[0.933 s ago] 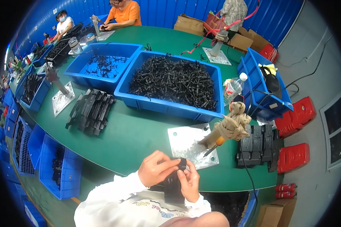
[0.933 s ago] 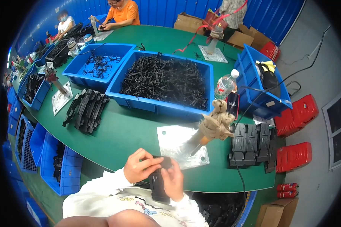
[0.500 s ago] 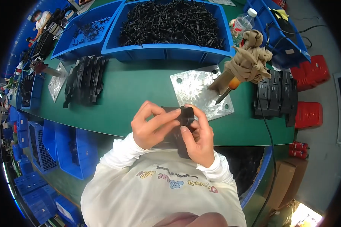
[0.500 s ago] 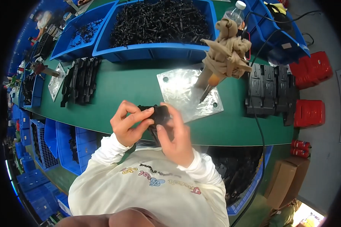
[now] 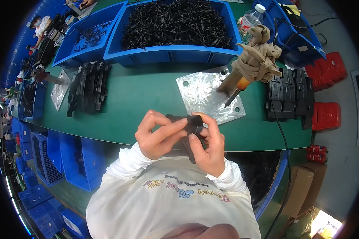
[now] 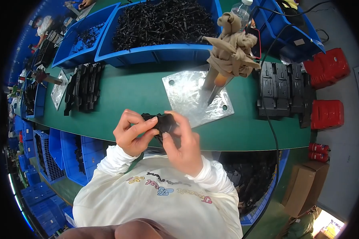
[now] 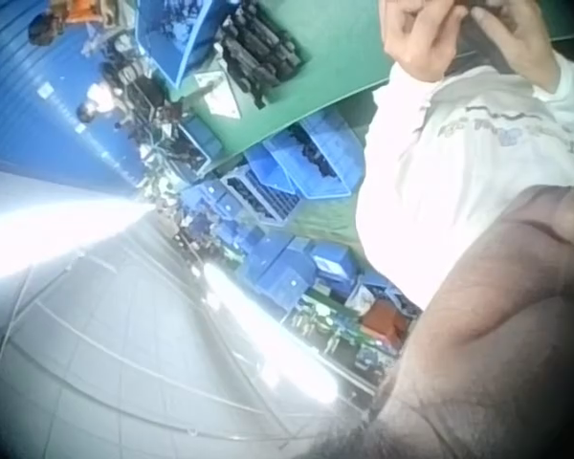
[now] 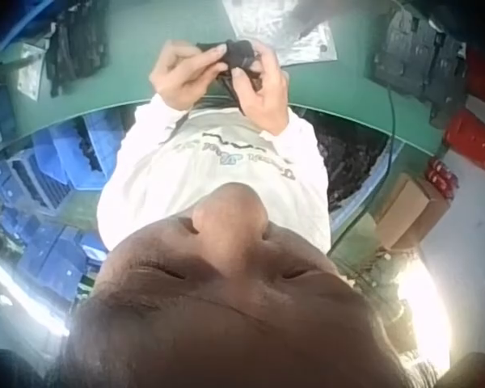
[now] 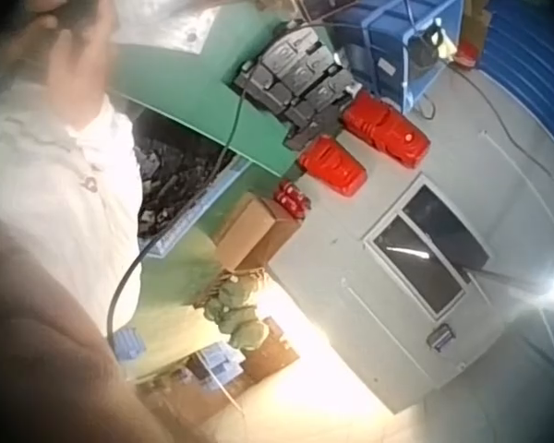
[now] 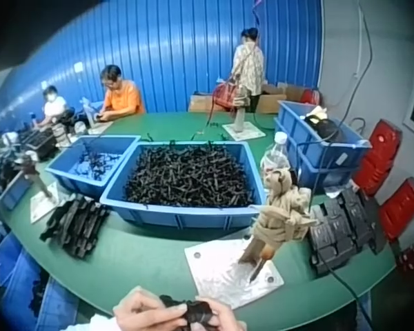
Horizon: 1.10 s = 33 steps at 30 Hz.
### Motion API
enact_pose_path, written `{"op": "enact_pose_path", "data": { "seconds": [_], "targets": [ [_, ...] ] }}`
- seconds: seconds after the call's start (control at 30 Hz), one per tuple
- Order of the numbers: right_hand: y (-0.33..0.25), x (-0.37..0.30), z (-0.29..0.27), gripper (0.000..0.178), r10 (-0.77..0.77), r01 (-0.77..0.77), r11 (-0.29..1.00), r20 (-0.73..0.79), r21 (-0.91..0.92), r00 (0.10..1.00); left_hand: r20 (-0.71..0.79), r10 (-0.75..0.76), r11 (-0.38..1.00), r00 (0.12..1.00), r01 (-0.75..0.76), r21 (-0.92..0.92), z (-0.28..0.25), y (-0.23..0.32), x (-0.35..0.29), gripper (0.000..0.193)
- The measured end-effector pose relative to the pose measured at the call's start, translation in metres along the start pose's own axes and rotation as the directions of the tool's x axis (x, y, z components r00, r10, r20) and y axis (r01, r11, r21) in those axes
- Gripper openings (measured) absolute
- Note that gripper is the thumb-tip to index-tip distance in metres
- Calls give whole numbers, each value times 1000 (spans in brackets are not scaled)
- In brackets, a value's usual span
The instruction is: Assembling components of a toy vehicle chassis using an electric screwdriver at a factory workbench.
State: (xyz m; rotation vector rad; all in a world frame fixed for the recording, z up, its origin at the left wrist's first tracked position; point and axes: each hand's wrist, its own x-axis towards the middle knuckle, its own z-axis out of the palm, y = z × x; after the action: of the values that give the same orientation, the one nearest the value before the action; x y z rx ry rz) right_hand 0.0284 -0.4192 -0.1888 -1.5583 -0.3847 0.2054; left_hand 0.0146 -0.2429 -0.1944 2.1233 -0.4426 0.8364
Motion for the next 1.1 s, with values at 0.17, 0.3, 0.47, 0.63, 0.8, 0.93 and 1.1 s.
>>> {"op": "enact_pose_path", "data": {
  "seconds": [0.17, 0.3, 0.47, 0.63, 0.8, 0.93, 1.1],
  "targets": [
    [1, 3, -2, 44, -42, 41, 999, -20, -35, 999, 3, 23, 999, 1000, -23, 31, 2, 1, 2, 49],
    [3, 6, -3, 45, -26, 26, 1000, -22, -16, 999, 4, 32, 999, 999, -32, 42, 4, -1, 5, 49],
    [1, 5, -8, 47, 17, -17, 1000, -17, 11, 1000, -8, 46, 998, 999, -46, 30, 8, -1, 10, 47],
    [3, 4, -8, 44, -22, 22, 1000, -33, -18, 999, 26, 3, 999, 1000, -5, 50, 6, 3, 6, 45],
    [10, 1, -11, 44, -32, 33, 999, -21, 26, 999, 36, 23, 997, 999, -25, 69, 8, 8, 9, 45],
    [13, 1, -12, 43, -60, 61, 998, -29, 29, 998, 43, 38, 995, 998, -42, 87, 9, 10, 12, 45],
    [14, 2, -14, 42, -62, 63, 997, -47, 33, 997, 34, 44, 995, 998, -47, 92, 14, 11, 14, 44]
  ]
}}
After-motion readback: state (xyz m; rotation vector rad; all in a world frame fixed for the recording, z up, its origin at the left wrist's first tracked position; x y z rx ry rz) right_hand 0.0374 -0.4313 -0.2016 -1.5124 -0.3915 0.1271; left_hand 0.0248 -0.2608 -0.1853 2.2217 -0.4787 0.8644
